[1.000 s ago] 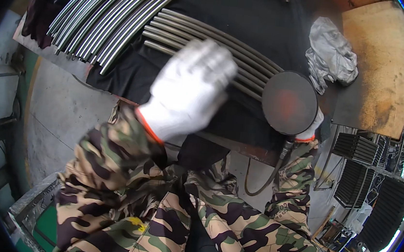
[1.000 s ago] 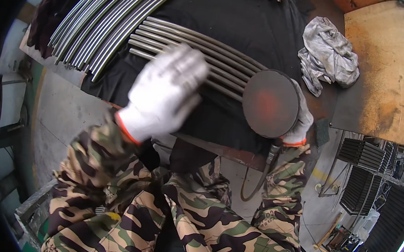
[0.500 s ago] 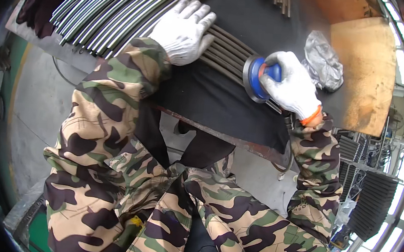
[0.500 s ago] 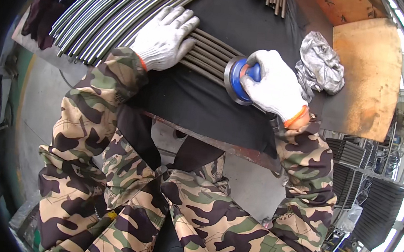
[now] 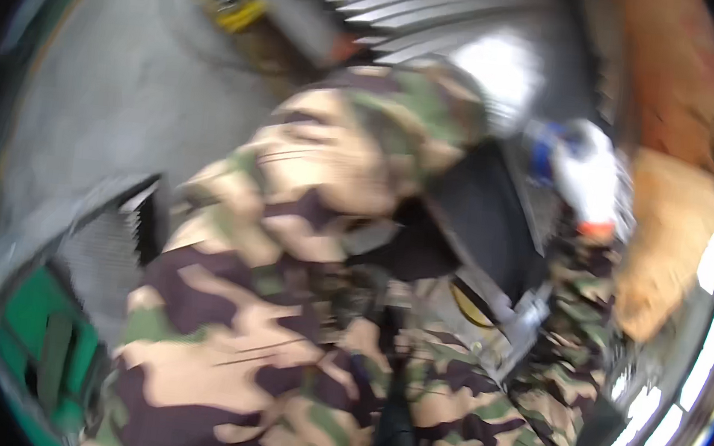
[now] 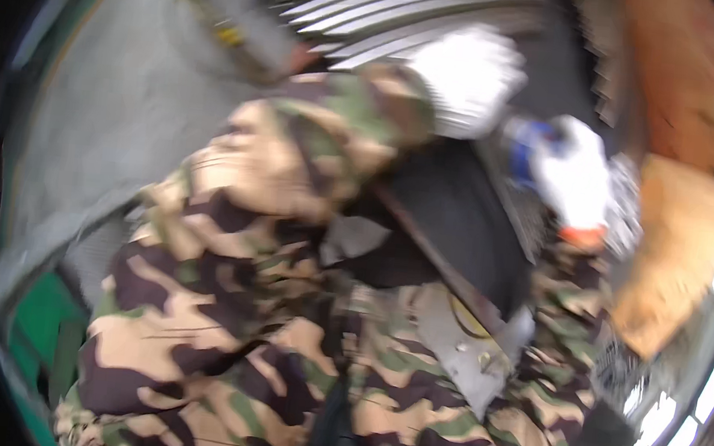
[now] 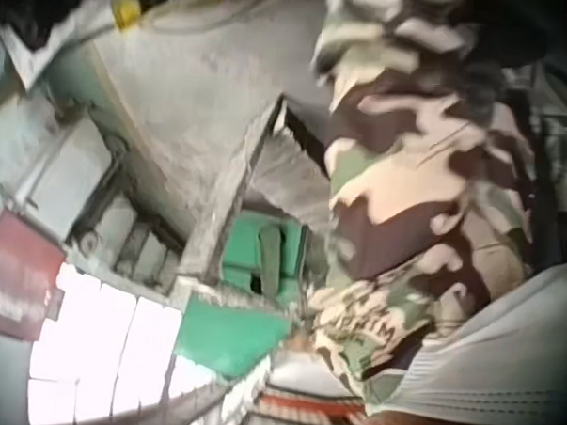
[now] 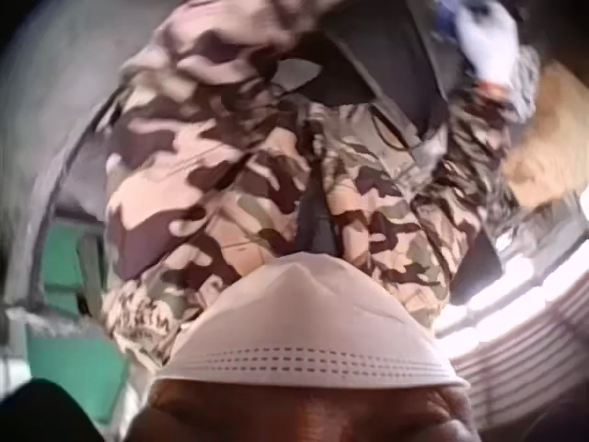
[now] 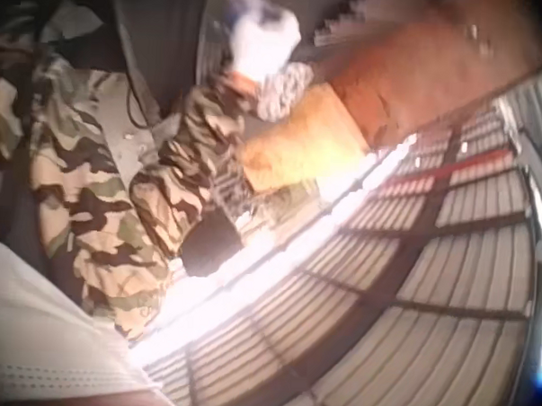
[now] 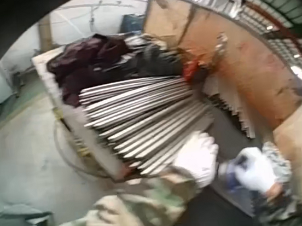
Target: Sanding the ends of curved metal pipes using a handheld pneumatic sander on a workbench.
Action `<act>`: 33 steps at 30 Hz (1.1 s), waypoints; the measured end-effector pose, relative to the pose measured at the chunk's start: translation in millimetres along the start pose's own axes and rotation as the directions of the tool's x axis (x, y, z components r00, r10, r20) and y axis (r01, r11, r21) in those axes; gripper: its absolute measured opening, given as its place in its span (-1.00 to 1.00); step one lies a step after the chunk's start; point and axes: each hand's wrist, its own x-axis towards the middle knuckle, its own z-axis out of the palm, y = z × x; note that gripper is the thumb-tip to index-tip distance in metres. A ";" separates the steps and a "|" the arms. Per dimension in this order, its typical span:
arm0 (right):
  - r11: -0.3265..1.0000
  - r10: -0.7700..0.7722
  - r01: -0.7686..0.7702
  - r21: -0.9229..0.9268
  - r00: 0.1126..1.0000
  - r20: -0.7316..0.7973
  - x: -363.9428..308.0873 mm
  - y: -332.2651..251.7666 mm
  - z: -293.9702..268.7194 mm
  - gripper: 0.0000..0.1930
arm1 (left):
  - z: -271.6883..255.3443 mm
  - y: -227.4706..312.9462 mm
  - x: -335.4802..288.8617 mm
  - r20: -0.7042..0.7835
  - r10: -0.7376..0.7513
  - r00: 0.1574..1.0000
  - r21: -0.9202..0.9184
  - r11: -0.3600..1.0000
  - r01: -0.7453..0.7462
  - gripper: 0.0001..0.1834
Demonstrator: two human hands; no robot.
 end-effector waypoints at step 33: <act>0.979 0.190 -0.194 0.062 0.980 0.059 4.0 -26.3 -2.1 -0.70 | -88.4 1.7 4.7 0.374 0.055 0.926 0.286 0.943 -0.171 -0.45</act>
